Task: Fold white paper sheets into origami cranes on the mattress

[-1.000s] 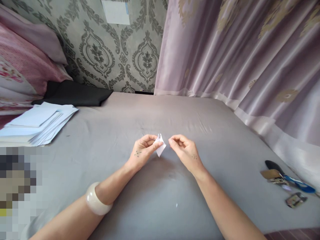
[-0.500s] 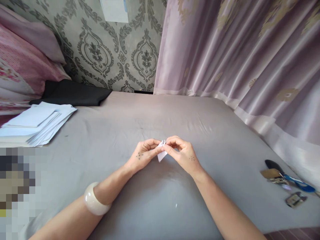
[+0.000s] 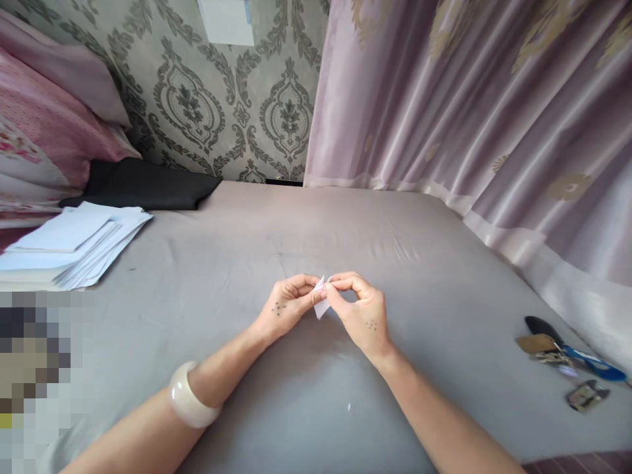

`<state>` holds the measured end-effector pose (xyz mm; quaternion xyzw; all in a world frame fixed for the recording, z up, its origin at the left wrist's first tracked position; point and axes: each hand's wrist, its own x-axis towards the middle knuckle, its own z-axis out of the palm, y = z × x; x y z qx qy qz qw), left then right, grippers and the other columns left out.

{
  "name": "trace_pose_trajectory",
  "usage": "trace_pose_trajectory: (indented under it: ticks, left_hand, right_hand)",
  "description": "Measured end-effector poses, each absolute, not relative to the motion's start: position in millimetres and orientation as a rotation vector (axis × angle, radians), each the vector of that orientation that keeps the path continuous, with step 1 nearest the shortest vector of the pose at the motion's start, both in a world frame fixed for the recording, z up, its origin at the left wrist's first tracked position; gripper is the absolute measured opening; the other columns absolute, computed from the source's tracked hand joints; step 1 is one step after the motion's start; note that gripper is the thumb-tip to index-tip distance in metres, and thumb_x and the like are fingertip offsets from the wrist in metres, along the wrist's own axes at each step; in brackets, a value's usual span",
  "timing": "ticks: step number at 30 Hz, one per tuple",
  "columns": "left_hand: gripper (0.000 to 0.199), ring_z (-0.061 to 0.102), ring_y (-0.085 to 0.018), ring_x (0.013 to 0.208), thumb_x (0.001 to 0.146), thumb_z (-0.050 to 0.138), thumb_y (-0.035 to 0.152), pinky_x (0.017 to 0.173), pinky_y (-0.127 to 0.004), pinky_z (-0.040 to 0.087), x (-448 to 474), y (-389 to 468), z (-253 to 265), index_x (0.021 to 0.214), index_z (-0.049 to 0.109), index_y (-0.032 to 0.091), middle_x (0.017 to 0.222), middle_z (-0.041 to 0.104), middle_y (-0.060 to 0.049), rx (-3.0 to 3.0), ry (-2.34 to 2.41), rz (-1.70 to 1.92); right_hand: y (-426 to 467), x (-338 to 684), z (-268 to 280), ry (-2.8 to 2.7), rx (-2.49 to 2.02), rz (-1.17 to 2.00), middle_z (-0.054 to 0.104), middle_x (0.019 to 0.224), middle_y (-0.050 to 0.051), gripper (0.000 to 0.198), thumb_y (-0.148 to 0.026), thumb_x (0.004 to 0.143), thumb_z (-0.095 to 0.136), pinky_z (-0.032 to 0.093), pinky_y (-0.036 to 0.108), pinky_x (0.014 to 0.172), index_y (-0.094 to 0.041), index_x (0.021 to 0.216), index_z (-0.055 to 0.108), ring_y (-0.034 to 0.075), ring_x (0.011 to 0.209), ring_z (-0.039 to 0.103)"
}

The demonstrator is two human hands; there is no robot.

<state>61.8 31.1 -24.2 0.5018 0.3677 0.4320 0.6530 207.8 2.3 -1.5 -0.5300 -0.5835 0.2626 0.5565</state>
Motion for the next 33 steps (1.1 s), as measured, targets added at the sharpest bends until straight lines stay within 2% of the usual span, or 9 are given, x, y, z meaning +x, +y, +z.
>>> trace_pose_trajectory:
  ticks: [7, 10, 13, 19, 21, 26, 29, 33]
  left_hand:
    - [0.025, 0.069, -0.015, 0.076, 0.075, 0.076, 0.038, 0.070, -0.023, 0.051, 61.0, 32.5, -26.1, 0.086, 0.072, 0.015, 0.084, 0.076, -0.004, 1.160, 0.832, 0.920]
    - [0.025, 0.069, -0.016, 0.076, 0.073, 0.078, 0.038, 0.071, -0.024, 0.052, 61.3, 32.8, -24.0, 0.084, 0.072, 0.015, 0.084, 0.076, -0.004, 1.128, 0.832, 0.917]
    - [0.024, 0.068, -0.015, 0.072, 0.071, 0.079, 0.036, 0.067, -0.023, 0.051, 62.1, 31.4, -19.3, 0.080, 0.072, 0.016, 0.081, 0.076, -0.004, 1.095, 0.850, 0.893]
    - [0.022, 0.065, -0.013, 0.063, 0.072, 0.077, 0.035, 0.059, -0.021, 0.047, 63.3, 28.5, -13.4, 0.072, 0.069, 0.015, 0.073, 0.074, -0.003, 1.139, 0.964, 0.836]
    - [0.024, 0.063, -0.012, 0.062, 0.074, 0.075, 0.038, 0.057, -0.021, 0.045, 62.6, 28.2, -15.7, 0.071, 0.069, 0.015, 0.071, 0.073, -0.003, 1.233, 1.032, 0.870]
    - [0.025, 0.060, -0.013, 0.063, 0.079, 0.069, 0.040, 0.058, -0.022, 0.044, 57.9, 26.6, -20.9, 0.077, 0.070, 0.015, 0.072, 0.070, -0.003, 1.428, 1.101, 0.915]
    - [0.021, 0.060, -0.013, 0.064, 0.082, 0.065, 0.037, 0.060, -0.023, 0.044, 56.3, 24.3, -19.6, 0.079, 0.071, 0.016, 0.072, 0.070, -0.002, 1.527, 1.116, 0.907]
    - [0.012, 0.062, -0.017, 0.074, 0.081, 0.064, 0.028, 0.072, -0.027, 0.046, 55.4, 22.2, -18.2, 0.082, 0.073, 0.020, 0.074, 0.070, -0.001, 1.744, 1.145, 0.985]
  right_hand:
    - [2.3, 206.2, -4.4, -1.243, -1.301, 0.737, 0.067, 0.079, 0.001, 0.012, -0.023, 0.073, 0.068, 0.050, 0.030, 0.075, -0.020, 0.066, 0.060, 0.015, 0.076, 0.063]
    - [2.7, 206.8, -2.8, -1.146, -1.312, 0.832, 0.067, 0.076, -0.001, 0.016, -0.024, 0.071, 0.071, 0.050, 0.030, 0.071, -0.021, 0.080, 0.058, 0.014, 0.070, 0.062]
    - [3.4, 207.9, -1.9, -1.131, -1.317, 0.869, 0.067, 0.074, -0.002, 0.026, -0.022, 0.071, 0.071, 0.050, 0.031, 0.074, -0.022, 0.092, 0.057, 0.014, 0.070, 0.062]
    - [7.3, 214.2, -7.9, -1.142, -1.332, 0.931, 0.064, 0.072, -0.002, 0.018, -0.023, 0.073, 0.067, 0.049, 0.032, 0.074, -0.022, 0.090, 0.061, 0.015, 0.070, 0.061]
    - [8.8, 217.6, -6.7, -1.247, -1.317, 0.921, 0.064, 0.077, -0.001, 0.016, -0.022, 0.075, 0.065, 0.049, 0.034, 0.079, -0.023, 0.092, 0.063, 0.016, 0.076, 0.062]
    - [8.2, 225.0, 4.7, -1.654, -1.266, 0.748, 0.057, 0.109, 0.004, 0.014, -0.025, 0.077, 0.066, 0.042, 0.038, 0.098, -0.026, 0.091, 0.068, 0.019, 0.106, 0.057]
    - [6.5, 227.2, 8.8, -1.736, -1.279, 0.648, 0.055, 0.111, 0.005, 0.008, -0.030, 0.079, 0.067, 0.041, 0.040, 0.100, -0.026, 0.085, 0.069, 0.020, 0.110, 0.055]
    - [5.6, 230.5, 9.6, -1.835, -1.250, 0.580, 0.055, 0.113, 0.005, 0.005, -0.030, 0.082, 0.066, 0.041, 0.042, 0.100, -0.027, 0.085, 0.069, 0.022, 0.113, 0.054]
